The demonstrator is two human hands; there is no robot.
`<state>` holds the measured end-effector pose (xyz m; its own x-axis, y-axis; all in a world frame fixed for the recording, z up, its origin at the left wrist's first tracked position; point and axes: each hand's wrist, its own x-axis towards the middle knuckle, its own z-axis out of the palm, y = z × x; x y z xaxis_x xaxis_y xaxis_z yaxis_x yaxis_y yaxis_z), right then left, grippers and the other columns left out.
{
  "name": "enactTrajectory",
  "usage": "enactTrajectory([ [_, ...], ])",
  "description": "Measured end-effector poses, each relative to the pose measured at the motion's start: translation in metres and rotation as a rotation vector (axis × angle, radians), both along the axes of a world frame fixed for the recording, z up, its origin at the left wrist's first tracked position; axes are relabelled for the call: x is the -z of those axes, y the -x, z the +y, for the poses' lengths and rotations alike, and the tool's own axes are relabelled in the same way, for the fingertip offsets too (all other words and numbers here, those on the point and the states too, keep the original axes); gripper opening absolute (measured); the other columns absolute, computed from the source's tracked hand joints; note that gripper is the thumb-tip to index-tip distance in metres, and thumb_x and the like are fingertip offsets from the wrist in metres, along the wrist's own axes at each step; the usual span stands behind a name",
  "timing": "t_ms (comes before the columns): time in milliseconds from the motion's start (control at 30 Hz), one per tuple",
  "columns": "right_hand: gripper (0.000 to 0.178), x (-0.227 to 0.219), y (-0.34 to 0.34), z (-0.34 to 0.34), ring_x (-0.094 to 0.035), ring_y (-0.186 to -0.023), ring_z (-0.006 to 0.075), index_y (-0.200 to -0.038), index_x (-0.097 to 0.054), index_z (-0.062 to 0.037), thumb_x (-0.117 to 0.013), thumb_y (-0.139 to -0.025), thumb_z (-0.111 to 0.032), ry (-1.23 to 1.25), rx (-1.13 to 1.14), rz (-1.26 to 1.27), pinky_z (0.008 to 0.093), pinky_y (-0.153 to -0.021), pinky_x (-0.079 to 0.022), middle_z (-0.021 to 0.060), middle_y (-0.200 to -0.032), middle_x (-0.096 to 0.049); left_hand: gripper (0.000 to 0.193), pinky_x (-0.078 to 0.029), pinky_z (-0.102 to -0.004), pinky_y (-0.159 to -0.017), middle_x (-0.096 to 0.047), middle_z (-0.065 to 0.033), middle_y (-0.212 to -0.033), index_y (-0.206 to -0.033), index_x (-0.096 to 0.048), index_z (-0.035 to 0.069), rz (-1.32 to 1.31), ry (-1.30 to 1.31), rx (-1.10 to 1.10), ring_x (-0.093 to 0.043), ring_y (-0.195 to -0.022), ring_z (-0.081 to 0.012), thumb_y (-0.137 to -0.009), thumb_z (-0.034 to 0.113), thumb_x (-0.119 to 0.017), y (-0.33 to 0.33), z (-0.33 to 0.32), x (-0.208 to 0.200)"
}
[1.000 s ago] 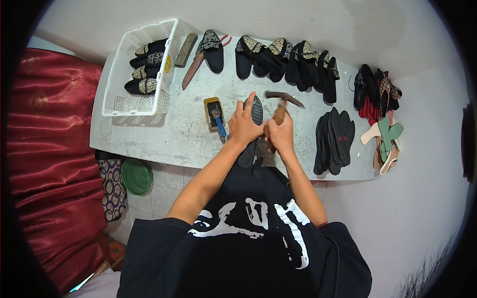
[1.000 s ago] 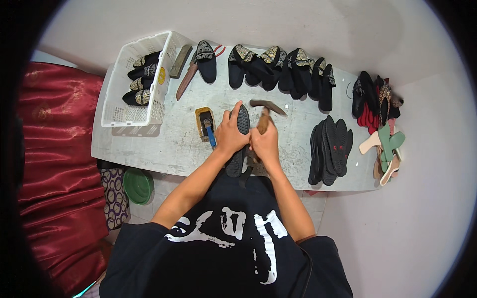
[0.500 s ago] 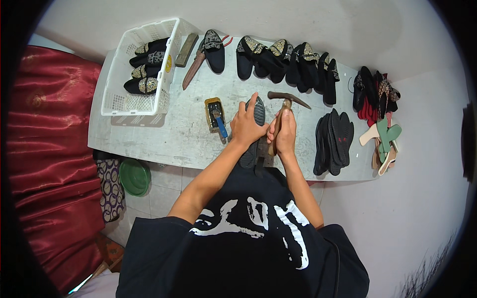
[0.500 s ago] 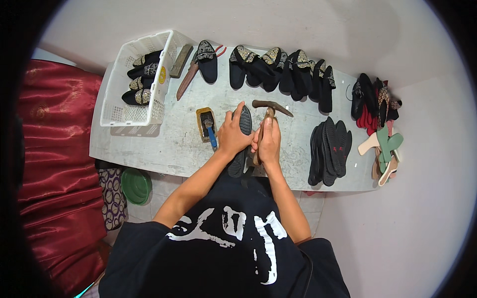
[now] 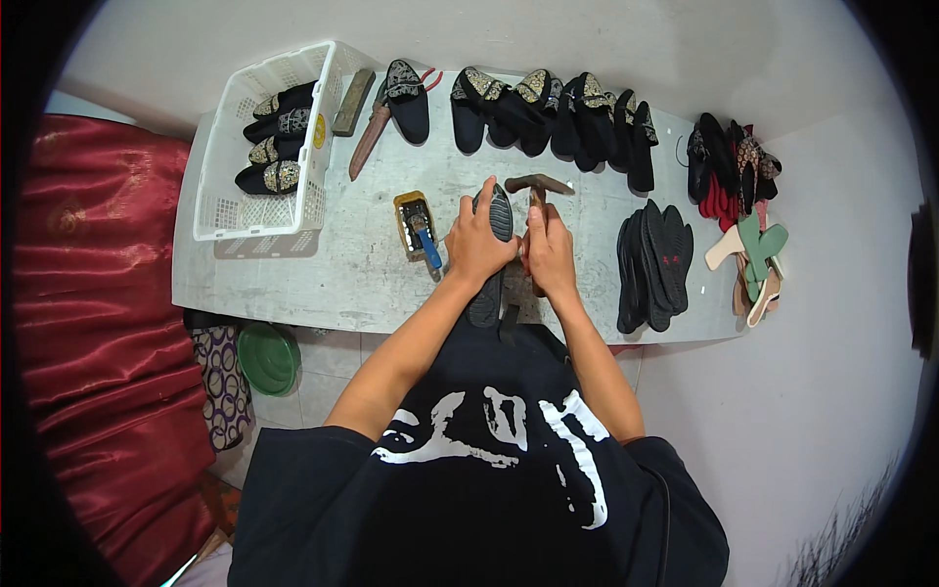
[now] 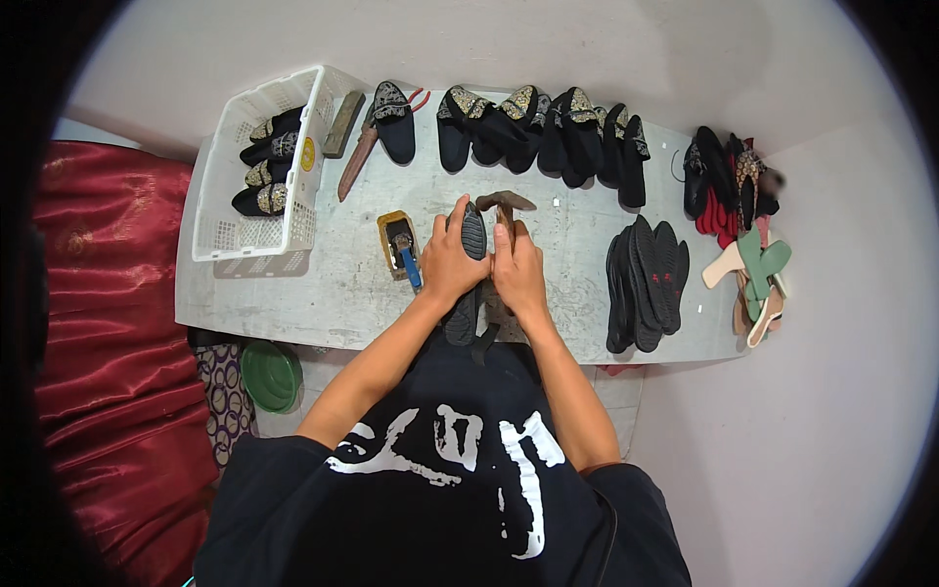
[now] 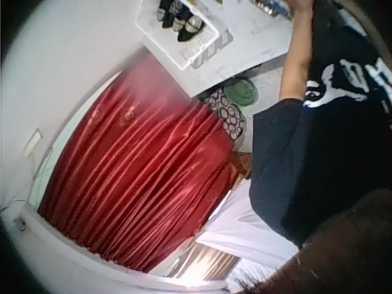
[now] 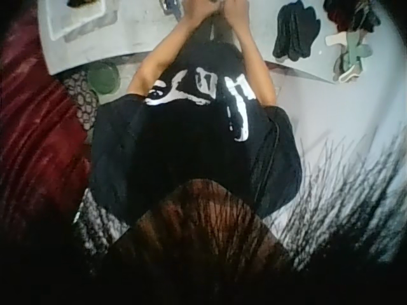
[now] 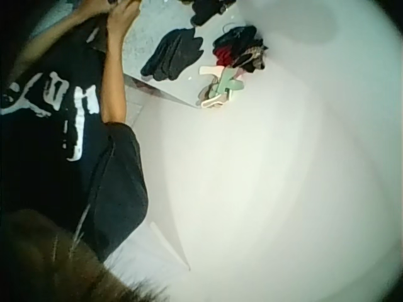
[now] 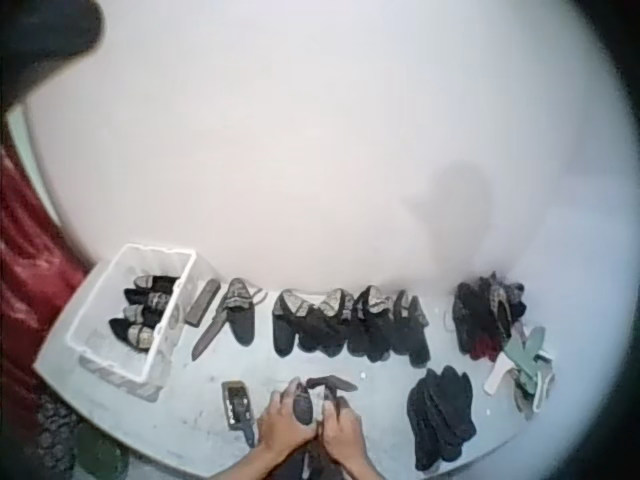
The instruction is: Applying glue or dye to shoe soles and then hammering them onto the shoe uppers to secure them.
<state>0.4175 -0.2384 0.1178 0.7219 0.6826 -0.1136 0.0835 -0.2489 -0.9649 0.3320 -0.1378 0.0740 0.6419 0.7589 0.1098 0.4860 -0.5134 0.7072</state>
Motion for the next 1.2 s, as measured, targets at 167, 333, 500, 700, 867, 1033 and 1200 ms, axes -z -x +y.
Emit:
enactTrajectory([
  [167, 0.036, 0.012, 0.01, 0.003, -0.059, -0.053, 0.0151, -0.111, -0.058, 0.0022, -0.048, -0.111, -0.032, 0.002, 0.007, -0.275, 0.0333, -0.051, -0.046, 0.0082, -0.064, -0.06, 0.098, -0.057, -0.052, -0.077, -0.057, -0.0168, -0.11, -0.158, -0.041, 0.023, 0.014, 0.002, -0.007, -0.068, -0.093, -0.0422, -0.071, 0.039, -0.083, -0.001, 0.0, -0.008],
  [333, 0.034, -0.001, 0.026, -0.016, -0.071, -0.08, 0.0427, -0.129, -0.059, 0.0022, -0.054, -0.106, -0.023, -0.025, 0.012, -0.105, 0.0442, -0.072, -0.054, 0.0268, -0.093, -0.071, 0.097, -0.056, -0.0526, -0.078, -0.058, -0.0168, -0.11, -0.158, -0.041, 0.024, 0.024, 0.01, 0.003, -0.069, -0.093, -0.0424, -0.072, 0.042, -0.083, 0.003, 0.0, -0.006],
  [500, 0.03, 0.001, 0.027, -0.028, -0.07, -0.075, 0.0383, -0.129, -0.059, 0.002, -0.057, -0.103, -0.015, -0.037, -0.053, -0.262, 0.0415, -0.071, -0.053, 0.0231, -0.089, -0.072, 0.108, -0.056, -0.0516, -0.077, -0.056, -0.0153, -0.109, -0.159, -0.039, 0.026, 0.029, 0.014, -0.003, -0.068, -0.094, -0.042, -0.064, 0.036, -0.09, 0.004, 0.001, -0.006],
  [700, 0.032, -0.004, 0.029, -0.034, -0.071, -0.078, 0.0424, -0.131, -0.059, 0.0017, -0.058, -0.102, -0.013, 0.045, -0.081, -0.211, 0.0433, -0.069, -0.053, 0.0246, -0.087, -0.07, 0.108, -0.056, -0.0519, -0.078, -0.055, -0.0157, -0.108, -0.159, -0.038, 0.026, 0.028, 0.008, -0.003, -0.067, -0.093, -0.0421, -0.063, 0.032, -0.088, 0.001, 0.002, -0.005],
  [867, 0.024, 0.004, 0.03, -0.044, -0.069, -0.074, 0.0459, -0.118, -0.058, 0.0016, -0.059, -0.101, -0.015, 0.04, -0.09, -0.255, 0.0456, -0.065, -0.052, 0.0264, -0.078, -0.067, 0.106, -0.056, -0.0521, -0.077, -0.054, -0.0164, -0.108, -0.159, -0.039, 0.025, 0.044, 0.008, 0.021, -0.067, -0.092, -0.0424, -0.064, 0.032, -0.087, 0.002, 0.002, -0.009],
  [1033, 0.017, 0.006, 0.035, -0.053, -0.066, -0.067, 0.0484, -0.105, -0.055, -0.0002, -0.059, -0.101, -0.016, 0.005, -0.138, -0.305, 0.0484, -0.06, -0.05, 0.0257, -0.07, -0.064, 0.104, -0.055, -0.0526, -0.075, -0.054, -0.017, -0.108, -0.159, -0.039, 0.025, 0.053, -0.004, 0.025, -0.066, -0.092, -0.0432, -0.067, 0.032, -0.086, 0.003, 0.002, -0.004],
  [1200, 0.022, 0.015, 0.04, -0.055, -0.057, -0.051, 0.0399, -0.11, -0.057, 0.0017, -0.06, -0.103, -0.019, 0.027, -0.135, -0.42, 0.0425, -0.052, -0.043, 0.0212, -0.06, -0.056, 0.109, -0.055, -0.0518, -0.078, -0.055, -0.0168, -0.109, -0.161, -0.036, 0.024, 0.059, -0.019, 0.045, -0.067, -0.093, -0.0424, -0.065, 0.03, -0.087, 0.005, 0.003, -0.002],
])
